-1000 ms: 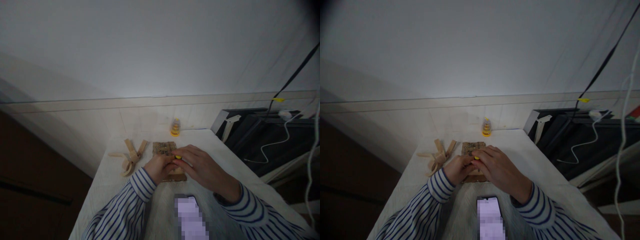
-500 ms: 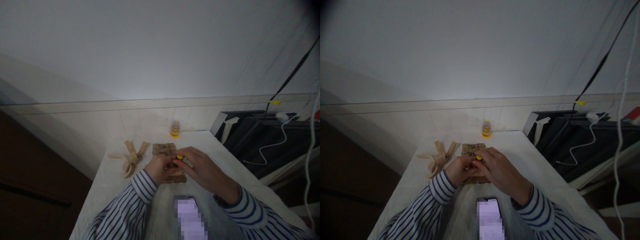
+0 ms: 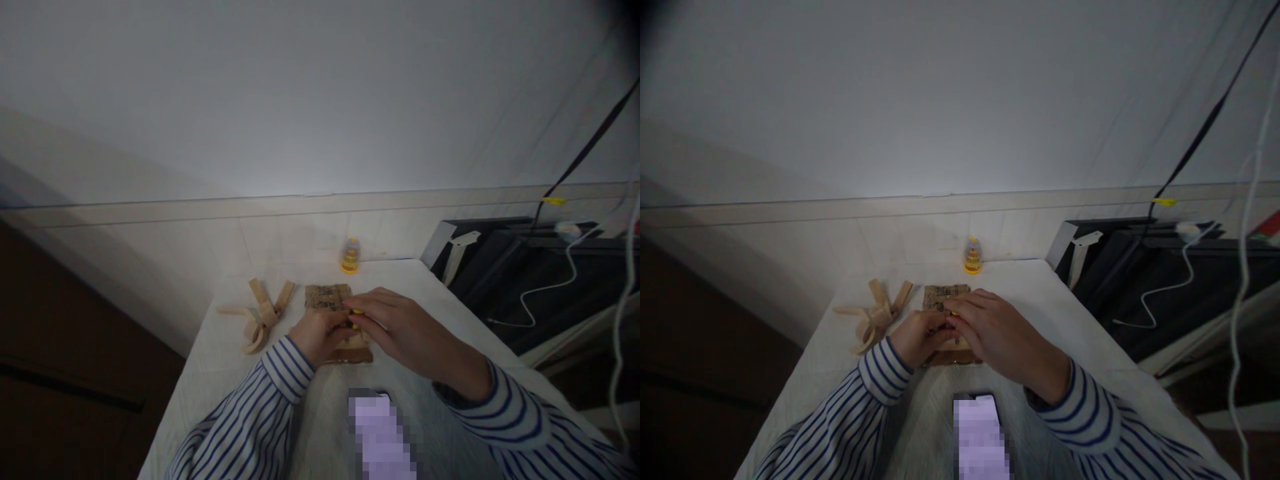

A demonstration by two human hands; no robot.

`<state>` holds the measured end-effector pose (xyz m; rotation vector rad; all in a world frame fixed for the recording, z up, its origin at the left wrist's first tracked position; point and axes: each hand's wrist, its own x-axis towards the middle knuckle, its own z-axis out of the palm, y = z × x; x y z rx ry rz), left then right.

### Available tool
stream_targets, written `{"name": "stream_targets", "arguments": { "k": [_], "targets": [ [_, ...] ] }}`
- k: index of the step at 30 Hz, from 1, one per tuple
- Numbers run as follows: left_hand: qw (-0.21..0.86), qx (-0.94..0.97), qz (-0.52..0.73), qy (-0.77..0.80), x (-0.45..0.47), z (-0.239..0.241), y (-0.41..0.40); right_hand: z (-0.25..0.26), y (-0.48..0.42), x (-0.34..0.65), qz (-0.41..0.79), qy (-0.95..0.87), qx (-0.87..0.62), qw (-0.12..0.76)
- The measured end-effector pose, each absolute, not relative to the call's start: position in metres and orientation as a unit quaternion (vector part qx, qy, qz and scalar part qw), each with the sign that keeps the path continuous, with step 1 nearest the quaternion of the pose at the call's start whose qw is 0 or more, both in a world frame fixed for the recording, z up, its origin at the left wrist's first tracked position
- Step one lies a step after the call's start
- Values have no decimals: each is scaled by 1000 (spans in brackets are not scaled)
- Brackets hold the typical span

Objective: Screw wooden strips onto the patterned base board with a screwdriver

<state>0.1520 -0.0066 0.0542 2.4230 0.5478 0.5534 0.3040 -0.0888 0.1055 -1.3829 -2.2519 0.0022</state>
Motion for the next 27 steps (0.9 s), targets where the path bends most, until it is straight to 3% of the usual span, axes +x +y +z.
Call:
{"name": "stream_targets", "arguments": {
  "k": [27],
  "targets": [
    [250,911,217,246,153,58,-11,100,-89,298,-54,-804,-544,231]
  ]
}}
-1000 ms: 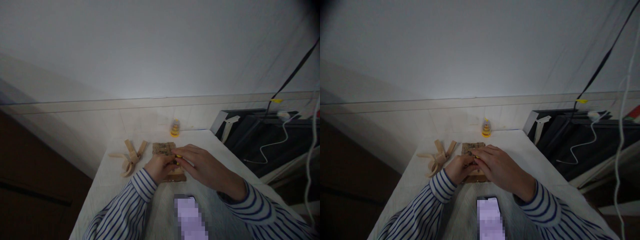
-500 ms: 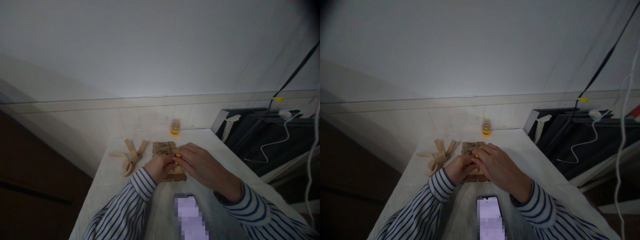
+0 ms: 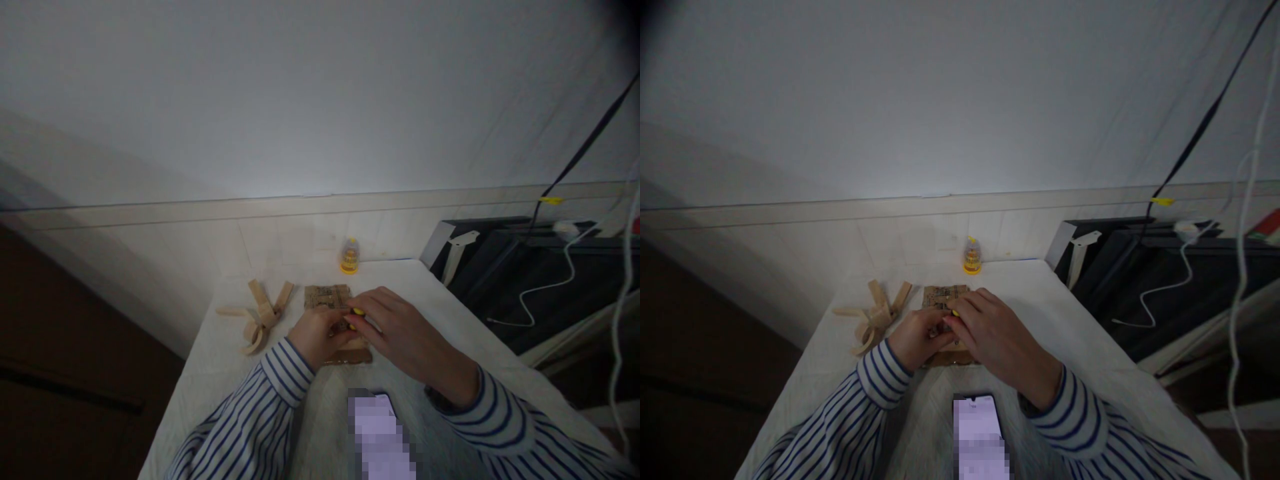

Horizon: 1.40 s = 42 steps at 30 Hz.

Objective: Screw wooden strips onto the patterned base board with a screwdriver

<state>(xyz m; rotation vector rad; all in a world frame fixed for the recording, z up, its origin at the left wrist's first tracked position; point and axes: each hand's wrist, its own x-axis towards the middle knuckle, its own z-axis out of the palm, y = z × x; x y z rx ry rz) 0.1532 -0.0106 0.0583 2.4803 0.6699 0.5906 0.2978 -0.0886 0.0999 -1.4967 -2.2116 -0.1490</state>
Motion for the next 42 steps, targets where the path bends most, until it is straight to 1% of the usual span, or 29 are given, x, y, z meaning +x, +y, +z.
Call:
{"name": "stream_targets", "arguments": {
  "k": [4,11,23,32,42],
  "targets": [
    [246,912,221,244,153,58,-9,103,-89,300,-32,-806,-537,245],
    [280,913,208,209,151,56,-5,106,-91,306,13,-816,-520,253],
    [295,915,204,186,150,54,-5,103,-89,303,-17,-816,-528,236],
    [301,918,178,184,151,56,-7,100,-91,302,-26,-806,-533,256],
    [255,915,209,233,152,61,-9,101,-89,302,-16,-789,-555,263]
  ]
}}
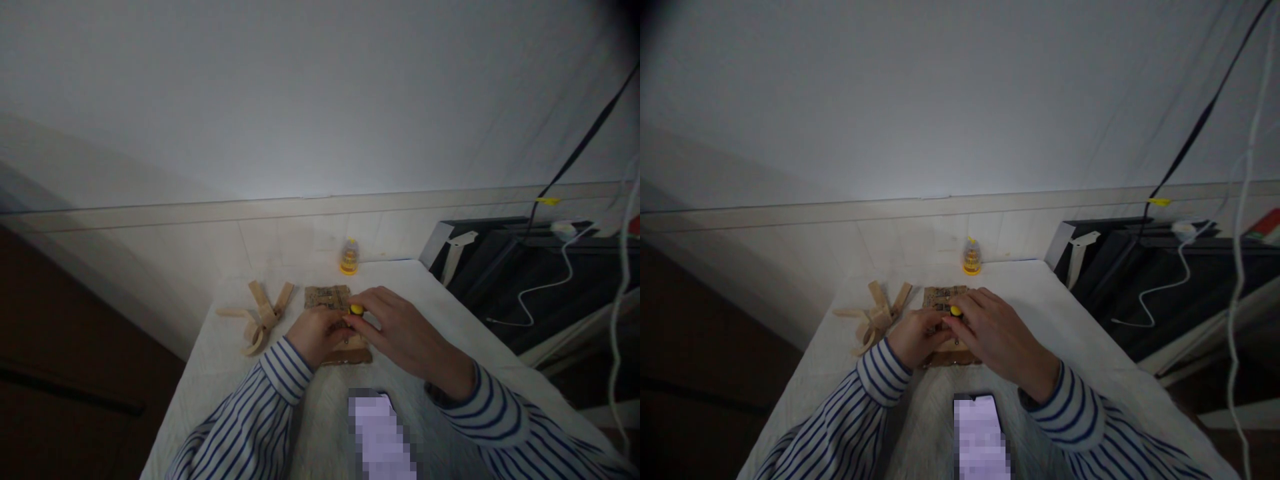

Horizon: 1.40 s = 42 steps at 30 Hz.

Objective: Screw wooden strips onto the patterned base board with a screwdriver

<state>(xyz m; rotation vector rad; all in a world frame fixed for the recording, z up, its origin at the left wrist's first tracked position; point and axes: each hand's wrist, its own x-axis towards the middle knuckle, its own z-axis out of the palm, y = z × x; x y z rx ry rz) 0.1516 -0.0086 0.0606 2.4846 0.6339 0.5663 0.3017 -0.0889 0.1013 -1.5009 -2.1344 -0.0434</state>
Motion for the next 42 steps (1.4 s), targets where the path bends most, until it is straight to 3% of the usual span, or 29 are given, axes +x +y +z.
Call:
{"name": "stream_targets", "arguments": {
  "k": [10,30,42],
  "targets": [
    [274,917,221,187,149,58,-7,104,-91,306,35,-822,-507,258],
    [285,924,190,167,151,57,-6,99,-92,303,-16,-808,-530,256],
    [192,919,256,229,154,56,-9,99,-89,304,-9,-794,-546,268]
  ]
}}
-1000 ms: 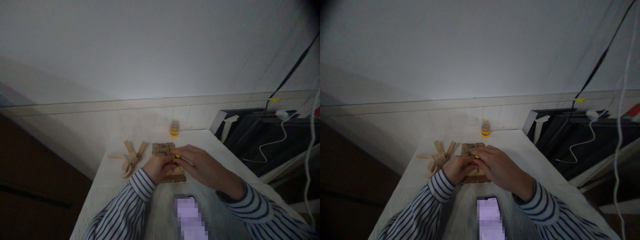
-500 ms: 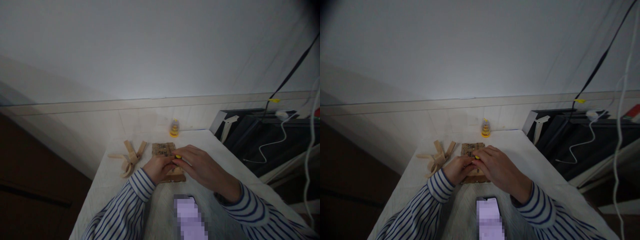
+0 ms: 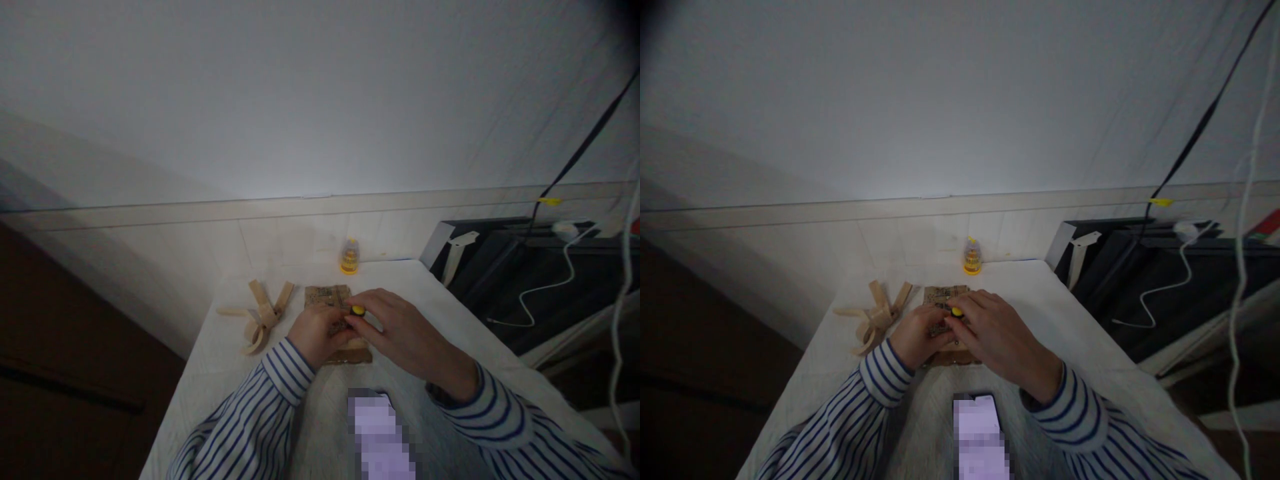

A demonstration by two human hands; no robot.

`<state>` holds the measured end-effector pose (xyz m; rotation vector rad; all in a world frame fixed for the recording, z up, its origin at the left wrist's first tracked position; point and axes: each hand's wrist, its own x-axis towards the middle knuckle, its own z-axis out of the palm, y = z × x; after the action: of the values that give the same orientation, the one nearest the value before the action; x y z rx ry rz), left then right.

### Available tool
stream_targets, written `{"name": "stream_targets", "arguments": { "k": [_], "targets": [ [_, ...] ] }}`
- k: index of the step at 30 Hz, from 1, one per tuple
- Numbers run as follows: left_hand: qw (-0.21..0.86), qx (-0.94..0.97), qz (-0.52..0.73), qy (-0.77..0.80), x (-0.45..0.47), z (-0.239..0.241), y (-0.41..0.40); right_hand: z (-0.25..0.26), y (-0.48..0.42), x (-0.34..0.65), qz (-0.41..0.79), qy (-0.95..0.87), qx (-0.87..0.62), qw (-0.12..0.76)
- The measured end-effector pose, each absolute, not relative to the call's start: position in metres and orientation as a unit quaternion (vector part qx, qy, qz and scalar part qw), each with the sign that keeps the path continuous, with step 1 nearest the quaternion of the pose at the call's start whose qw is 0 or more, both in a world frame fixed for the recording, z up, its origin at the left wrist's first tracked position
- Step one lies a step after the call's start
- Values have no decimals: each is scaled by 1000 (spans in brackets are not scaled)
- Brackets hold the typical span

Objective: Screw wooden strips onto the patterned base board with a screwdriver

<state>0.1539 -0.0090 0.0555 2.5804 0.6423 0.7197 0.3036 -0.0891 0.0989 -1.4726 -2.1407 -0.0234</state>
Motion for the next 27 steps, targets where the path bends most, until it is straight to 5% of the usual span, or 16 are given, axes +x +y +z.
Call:
{"name": "stream_targets", "arguments": {
  "k": [27],
  "targets": [
    [204,932,223,201,151,55,-7,102,-92,311,-19,-809,-535,243]
  ]
}}
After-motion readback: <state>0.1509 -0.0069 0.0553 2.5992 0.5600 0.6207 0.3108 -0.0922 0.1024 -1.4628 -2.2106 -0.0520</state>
